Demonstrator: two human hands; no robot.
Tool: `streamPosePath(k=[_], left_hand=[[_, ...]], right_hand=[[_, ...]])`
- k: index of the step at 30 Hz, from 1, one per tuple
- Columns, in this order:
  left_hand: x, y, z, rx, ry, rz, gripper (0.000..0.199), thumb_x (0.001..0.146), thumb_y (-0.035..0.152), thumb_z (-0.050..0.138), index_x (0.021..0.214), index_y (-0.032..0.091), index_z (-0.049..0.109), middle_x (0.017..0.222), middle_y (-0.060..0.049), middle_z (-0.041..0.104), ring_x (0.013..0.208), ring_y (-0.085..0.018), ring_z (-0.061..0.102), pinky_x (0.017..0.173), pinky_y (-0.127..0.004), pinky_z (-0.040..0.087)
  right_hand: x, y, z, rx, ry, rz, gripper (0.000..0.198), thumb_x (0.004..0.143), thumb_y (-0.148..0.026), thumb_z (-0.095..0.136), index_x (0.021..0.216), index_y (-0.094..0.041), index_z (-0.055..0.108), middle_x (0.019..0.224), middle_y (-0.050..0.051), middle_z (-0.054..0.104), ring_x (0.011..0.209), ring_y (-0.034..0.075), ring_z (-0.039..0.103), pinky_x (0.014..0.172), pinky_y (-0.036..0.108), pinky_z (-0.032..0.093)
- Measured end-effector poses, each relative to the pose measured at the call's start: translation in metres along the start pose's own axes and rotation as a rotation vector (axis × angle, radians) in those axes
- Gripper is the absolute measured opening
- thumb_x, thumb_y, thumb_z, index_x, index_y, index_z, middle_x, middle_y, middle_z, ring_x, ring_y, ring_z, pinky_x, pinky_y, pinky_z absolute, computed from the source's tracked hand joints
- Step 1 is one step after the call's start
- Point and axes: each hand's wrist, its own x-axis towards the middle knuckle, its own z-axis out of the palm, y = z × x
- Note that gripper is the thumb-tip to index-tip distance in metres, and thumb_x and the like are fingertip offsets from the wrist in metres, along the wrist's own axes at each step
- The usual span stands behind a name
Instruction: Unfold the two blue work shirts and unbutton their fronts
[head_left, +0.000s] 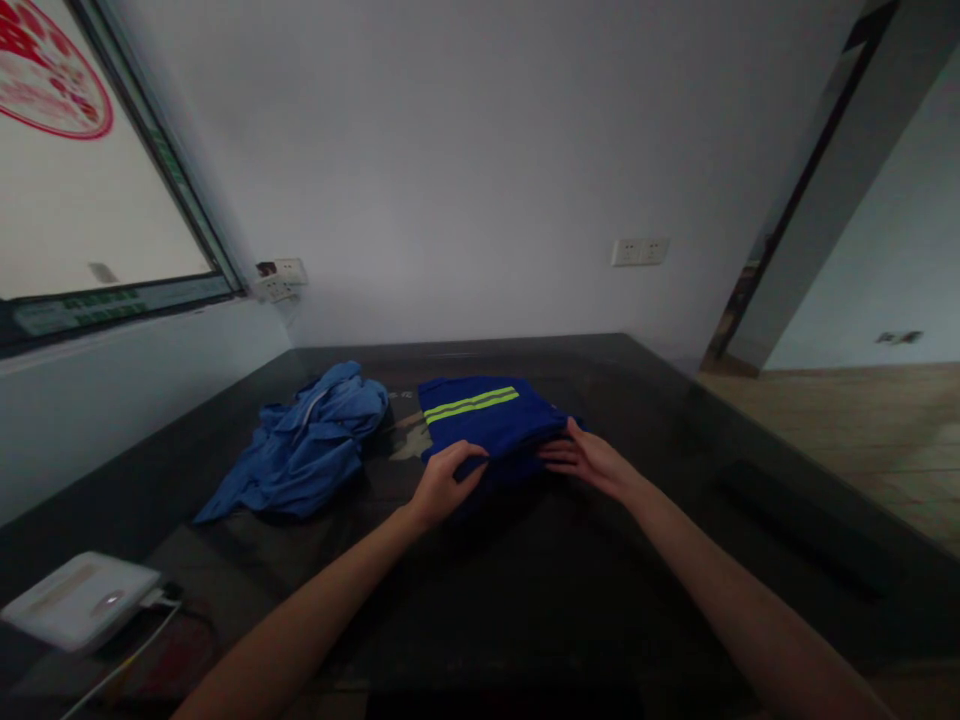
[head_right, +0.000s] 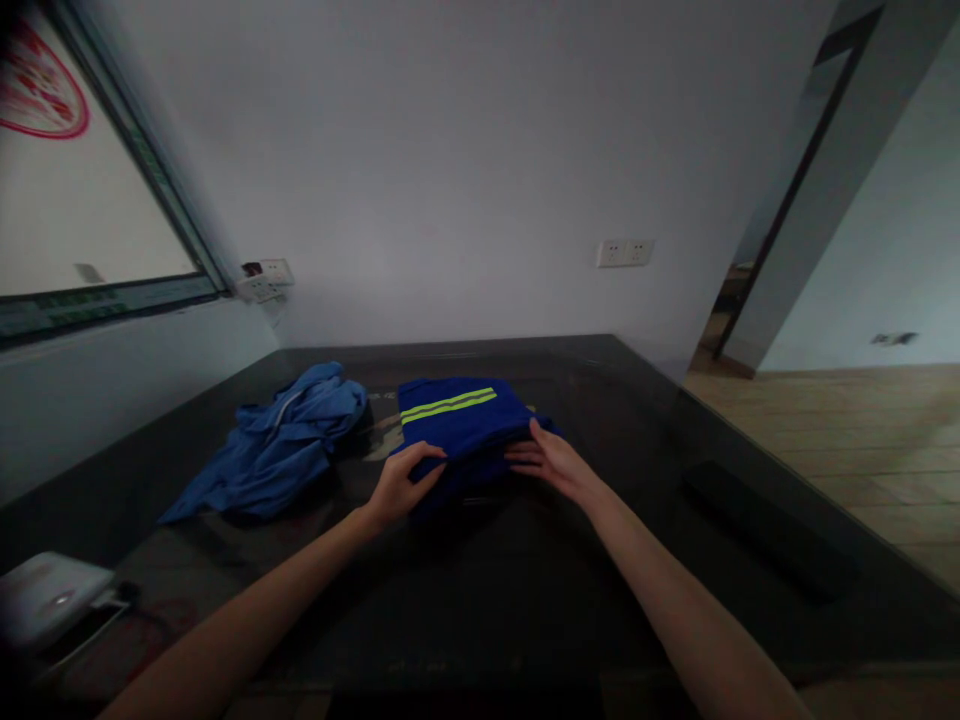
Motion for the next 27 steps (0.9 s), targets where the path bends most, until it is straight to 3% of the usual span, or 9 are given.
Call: streamPosePath(k=[3, 5, 9, 14, 17, 20, 23, 27], left_hand=[[-0.001, 0.000, 0.001, -0.030, 0.015, 0.011, 0.013, 0.086, 0.023, 0.054, 0.096, 0.019, 0.062, 0.091, -0.006, 0.067, 0.089, -0.018, 0.064, 0.082, -0.031, 0.050], [-0.003, 0.003, 0.002, -0.049, -0.043, 0.070, 0.013, 0.085, 0.021, 0.054, 0.095, 0.019, 0.062, 0.093, -0.007, 0.067, 0.098, -0.020, 0.062, 0.085, -0.033, 0.050], [-0.007, 0.015, 0.007, -0.073, -0.316, 0.233, 0.016, 0.082, 0.017, 0.054, 0.096, 0.020, 0.063, 0.091, -0.006, 0.067, 0.102, -0.020, 0.060, 0.094, -0.036, 0.045], [-0.008, 0.033, 0.009, -0.146, -0.608, 0.381, 0.022, 0.077, 0.012, 0.055, 0.095, 0.020, 0.063, 0.085, -0.004, 0.066, 0.087, -0.016, 0.061, 0.093, -0.032, 0.044], [-0.006, 0.043, 0.003, -0.220, -0.691, 0.415, 0.025, 0.074, 0.010, 0.056, 0.094, 0.021, 0.065, 0.082, -0.002, 0.066, 0.084, -0.016, 0.060, 0.094, -0.033, 0.042], [-0.003, 0.048, -0.001, -0.307, -0.744, 0.310, 0.016, 0.079, 0.019, 0.060, 0.094, 0.021, 0.066, 0.084, -0.004, 0.065, 0.085, -0.017, 0.059, 0.089, -0.031, 0.043], [-0.003, 0.043, 0.004, -0.430, -0.626, 0.106, 0.019, 0.084, 0.035, 0.059, 0.093, 0.020, 0.068, 0.095, -0.007, 0.062, 0.095, -0.019, 0.056, 0.090, -0.032, 0.043], [-0.002, 0.024, 0.021, -0.732, -0.109, -0.320, 0.033, 0.089, 0.043, 0.049, 0.114, 0.022, 0.057, 0.110, -0.008, 0.054, 0.104, -0.021, 0.051, 0.087, -0.034, 0.046]], right_hand=[[0.008, -0.011, -0.025, 0.168, 0.245, -0.024, 0.021, 0.093, -0.037, 0.046, 0.101, -0.018, 0.051, 0.091, 0.012, 0.068, 0.084, 0.022, 0.069, 0.081, 0.041, 0.055], [0.010, -0.012, -0.033, 0.174, 0.328, -0.049, 0.013, 0.092, -0.029, 0.049, 0.100, -0.020, 0.051, 0.084, 0.008, 0.067, 0.077, 0.020, 0.069, 0.076, 0.039, 0.057], [0.010, -0.008, -0.030, 0.056, 0.313, -0.101, 0.013, 0.087, -0.032, 0.056, 0.097, -0.023, 0.056, 0.078, 0.002, 0.063, 0.065, 0.015, 0.064, 0.063, 0.032, 0.057], [0.004, -0.004, -0.019, -0.271, 0.293, -0.182, 0.032, 0.076, -0.031, 0.065, 0.106, -0.023, 0.059, 0.091, 0.003, 0.064, 0.077, 0.017, 0.062, 0.054, 0.024, 0.052], [0.005, -0.001, -0.015, -0.468, 0.273, -0.256, 0.036, 0.075, -0.032, 0.062, 0.109, -0.021, 0.060, 0.091, 0.004, 0.064, 0.081, 0.019, 0.062, 0.060, 0.027, 0.052], [0.008, 0.003, -0.014, -0.649, 0.274, -0.378, 0.036, 0.074, -0.025, 0.058, 0.109, -0.019, 0.060, 0.100, 0.005, 0.065, 0.090, 0.021, 0.061, 0.077, 0.034, 0.051], [0.009, 0.006, -0.010, -0.761, 0.247, -0.511, 0.038, 0.073, -0.017, 0.052, 0.110, -0.019, 0.059, 0.109, 0.006, 0.064, 0.100, 0.021, 0.059, 0.091, 0.038, 0.045], [-0.006, 0.008, 0.011, -0.853, 0.135, -0.718, 0.040, 0.077, -0.012, 0.044, 0.114, -0.020, 0.057, 0.116, 0.007, 0.060, 0.110, 0.020, 0.055, 0.099, 0.039, 0.040]])
